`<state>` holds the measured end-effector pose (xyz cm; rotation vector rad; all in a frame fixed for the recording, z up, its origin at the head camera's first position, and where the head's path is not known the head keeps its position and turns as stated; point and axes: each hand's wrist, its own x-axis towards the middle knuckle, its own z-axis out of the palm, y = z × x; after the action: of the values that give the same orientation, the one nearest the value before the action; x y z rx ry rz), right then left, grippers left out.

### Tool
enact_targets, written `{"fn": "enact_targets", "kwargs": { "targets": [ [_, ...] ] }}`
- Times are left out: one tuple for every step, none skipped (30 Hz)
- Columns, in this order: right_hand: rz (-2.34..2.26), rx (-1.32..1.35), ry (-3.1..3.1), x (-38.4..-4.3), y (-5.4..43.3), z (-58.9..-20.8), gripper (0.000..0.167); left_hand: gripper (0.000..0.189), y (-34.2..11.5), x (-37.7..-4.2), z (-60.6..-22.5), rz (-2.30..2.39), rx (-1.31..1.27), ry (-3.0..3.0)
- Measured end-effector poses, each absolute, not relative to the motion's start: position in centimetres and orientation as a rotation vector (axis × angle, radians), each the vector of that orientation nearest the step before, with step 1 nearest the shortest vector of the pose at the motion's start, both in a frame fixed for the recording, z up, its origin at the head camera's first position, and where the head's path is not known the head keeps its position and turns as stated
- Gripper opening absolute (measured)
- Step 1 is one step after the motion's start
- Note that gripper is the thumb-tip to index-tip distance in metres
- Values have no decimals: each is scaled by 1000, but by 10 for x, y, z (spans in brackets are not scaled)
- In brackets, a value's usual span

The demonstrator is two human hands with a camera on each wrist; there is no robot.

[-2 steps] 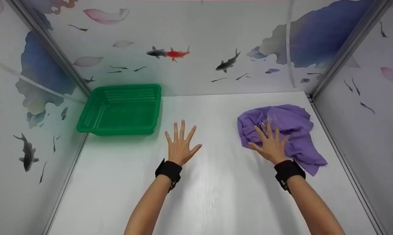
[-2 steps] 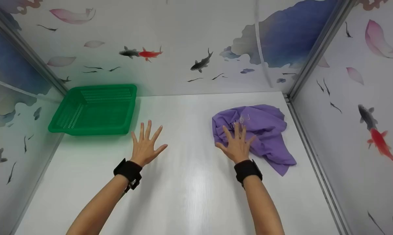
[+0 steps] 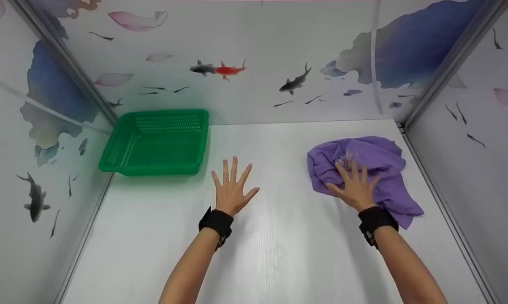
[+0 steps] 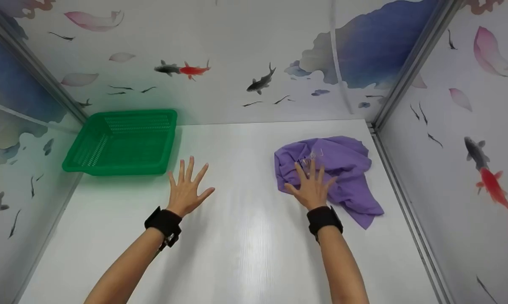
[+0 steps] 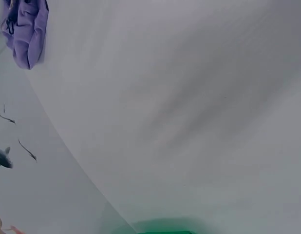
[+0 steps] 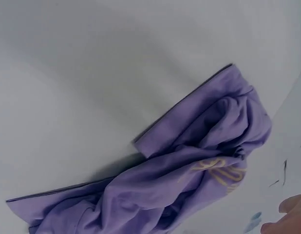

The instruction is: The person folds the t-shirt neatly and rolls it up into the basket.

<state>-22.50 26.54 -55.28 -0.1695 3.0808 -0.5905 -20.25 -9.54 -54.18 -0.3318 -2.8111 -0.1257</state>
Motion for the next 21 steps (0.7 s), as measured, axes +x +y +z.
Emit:
{"fn": "enact_targets", "kwargs": {
  "targets": [
    [-599, -134, 3071, -227, 272, -555, 78, 71, -98, -202, -542, -127, -327, -2805],
    [-616, -92, 3063, -229, 279, -556, 78, 71, -100, -200, -543, -126, -322, -2800],
    [-641, -51, 3054, -231, 287, -559, 78, 70, -102, -199, -543, -125, -318, -2797],
    [-665, -9, 3045, -232, 294, -561, 78, 70, -104, -198, -544, -125, -315, -2795],
    [-686, 37, 3034, -233, 302, -564, 78, 70, -106, -197, -544, -133, -316, -2796],
    [-711, 83, 3019, -234, 309, -567, 79, 70, -107, -196, -545, -138, -318, -2795],
    [-733, 130, 2997, -235, 315, -570, 81, 70, -109, -195, -545, -145, -318, -2798],
    [-759, 171, 2966, -236, 321, -574, 83, 70, -111, -193, -546, -155, -315, -2803],
    [-781, 204, 2933, -236, 326, -577, 86, 69, -113, -192, -546, -163, -311, -2806],
    [-803, 231, 2896, -236, 329, -581, 88, 69, -114, -191, -546, -171, -307, -2809],
    [-825, 253, 2856, -237, 333, -584, 89, 69, -116, -190, -547, -183, -305, -2810],
    [-848, 261, 2824, -237, 336, -587, 89, 68, -117, -189, -547, -188, -302, -2810],
    [-867, 262, 2800, -237, 338, -590, 89, 68, -119, -189, -547, -198, -301, -2812],
    [-884, 252, 2787, -237, 340, -592, 89, 68, -120, -188, -548, -203, -301, -2808],
    [-900, 236, 2780, -237, 342, -594, 87, 67, -121, -188, -549, -214, -305, -2805],
    [-910, 218, 2775, -237, 343, -596, 86, 67, -121, -187, -549, -228, -309, -2804],
    [-916, 195, 2771, -238, 344, -598, 84, 67, -122, -187, -550, -238, -310, -2803],
    [-923, 173, 2769, -238, 345, -599, 83, 66, -122, -186, -550, -249, -309, -2807],
    [-924, 155, 2769, -239, 345, -601, 82, 66, -123, -186, -551, -256, -306, -2809],
    [-919, 136, 2766, -239, 344, -603, 80, 66, -123, -185, -552, -260, -302, -2812],
    [-909, 118, 2765, -240, 344, -605, 78, 65, -124, -185, -553, -266, -298, -2818]
  ]
}}
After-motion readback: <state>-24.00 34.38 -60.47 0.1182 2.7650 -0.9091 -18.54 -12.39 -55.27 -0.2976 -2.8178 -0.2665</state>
